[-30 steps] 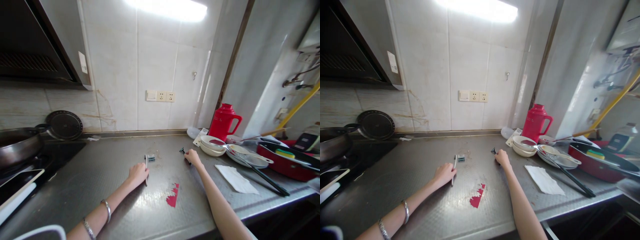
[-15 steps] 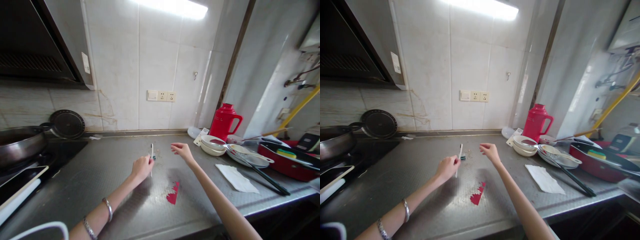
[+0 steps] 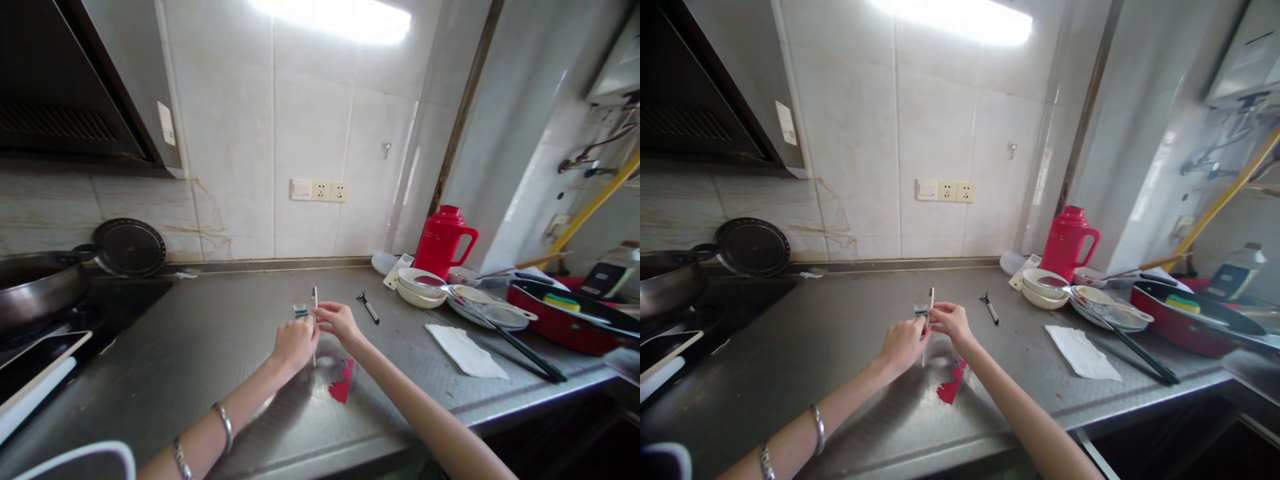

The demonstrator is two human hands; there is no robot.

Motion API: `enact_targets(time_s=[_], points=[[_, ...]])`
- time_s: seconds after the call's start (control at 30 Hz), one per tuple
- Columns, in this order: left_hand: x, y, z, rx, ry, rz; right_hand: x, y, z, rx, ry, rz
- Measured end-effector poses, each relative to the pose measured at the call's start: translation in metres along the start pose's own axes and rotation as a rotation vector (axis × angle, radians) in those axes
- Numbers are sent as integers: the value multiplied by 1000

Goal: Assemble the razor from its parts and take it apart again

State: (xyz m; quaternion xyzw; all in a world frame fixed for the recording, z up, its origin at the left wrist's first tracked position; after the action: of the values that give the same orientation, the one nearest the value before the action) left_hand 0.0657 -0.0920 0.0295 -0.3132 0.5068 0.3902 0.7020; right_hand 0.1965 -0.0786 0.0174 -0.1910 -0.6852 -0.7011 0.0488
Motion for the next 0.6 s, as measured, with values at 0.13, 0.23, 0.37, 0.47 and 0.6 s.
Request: enact_targets(time_s=[0.13, 0.23, 0.37, 0.47, 0.6], points=[[0, -9, -1, 26, -3, -2, -3, -1, 2, 2, -31, -24], [1, -16, 1, 74, -40, -21, -15, 7, 7, -17, -55, -49], [5, -14, 10, 154, -54, -59, -54, 30, 18, -21, -81, -150], [13, 2, 23, 146, -62, -33, -101, 50, 31, -83, -144, -354], [29, 34, 43, 105, -41, 13, -162, 63, 55, -105, -243, -830]])
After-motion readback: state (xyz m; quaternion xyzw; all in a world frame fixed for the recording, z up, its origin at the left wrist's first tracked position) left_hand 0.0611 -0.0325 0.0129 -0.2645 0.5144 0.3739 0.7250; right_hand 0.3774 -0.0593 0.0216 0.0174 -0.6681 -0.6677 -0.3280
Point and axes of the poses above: each hand's wrist, its own z-axis towards the middle knuckle, its own x-axis out of the palm, y = z × x, the point moved 1 cm from there along z, towards the middle knuckle, and after that the axes turned 7 degrees about z, right-handed, at the moved point
